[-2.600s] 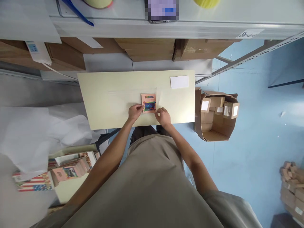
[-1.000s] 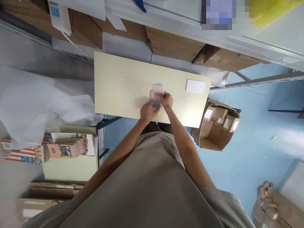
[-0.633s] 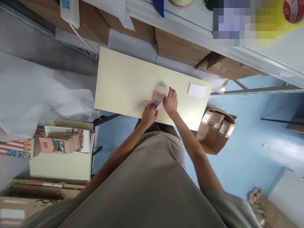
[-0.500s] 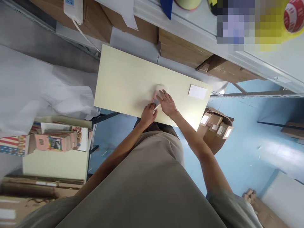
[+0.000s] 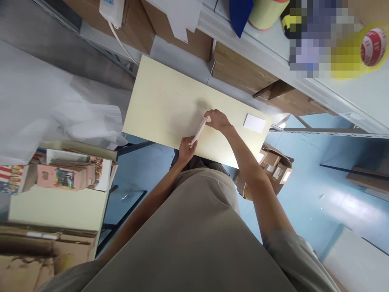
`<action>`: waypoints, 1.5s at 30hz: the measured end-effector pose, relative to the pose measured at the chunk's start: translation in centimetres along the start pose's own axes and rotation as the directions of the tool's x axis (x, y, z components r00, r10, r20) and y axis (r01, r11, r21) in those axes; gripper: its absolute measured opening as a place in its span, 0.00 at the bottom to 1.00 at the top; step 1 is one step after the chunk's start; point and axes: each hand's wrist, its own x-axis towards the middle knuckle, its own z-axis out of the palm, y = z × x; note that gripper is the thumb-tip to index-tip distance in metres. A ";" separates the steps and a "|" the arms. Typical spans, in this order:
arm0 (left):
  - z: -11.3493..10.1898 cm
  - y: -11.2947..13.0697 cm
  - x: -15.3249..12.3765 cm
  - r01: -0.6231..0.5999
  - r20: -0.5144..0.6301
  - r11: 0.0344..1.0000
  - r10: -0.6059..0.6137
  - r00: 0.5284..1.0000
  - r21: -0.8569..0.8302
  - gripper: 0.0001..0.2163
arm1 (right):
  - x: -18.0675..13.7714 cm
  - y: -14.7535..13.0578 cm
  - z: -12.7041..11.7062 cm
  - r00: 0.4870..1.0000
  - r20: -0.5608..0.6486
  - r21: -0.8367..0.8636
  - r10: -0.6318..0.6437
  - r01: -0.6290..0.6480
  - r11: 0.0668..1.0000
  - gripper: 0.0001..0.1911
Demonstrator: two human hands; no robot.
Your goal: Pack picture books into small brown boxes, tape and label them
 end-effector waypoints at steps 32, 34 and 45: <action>-2.3 0.1 4.0 -0.163 0.070 0.950 0.150 0.986 0.265 0.39 | 0.2 -6.5 4.7 0.978 0.087 -0.206 -0.189 0.203 0.957 0.35; -1.5 -0.1 4.0 -0.158 0.080 0.951 0.141 0.987 0.265 0.44 | 0.1 -6.6 4.9 0.950 0.171 -0.214 -0.261 0.295 0.931 0.39; -0.5 -0.5 3.5 -0.143 0.025 0.952 0.142 0.990 0.271 0.45 | 1.1 -5.4 4.9 0.948 0.167 -0.181 -0.269 0.298 0.937 0.35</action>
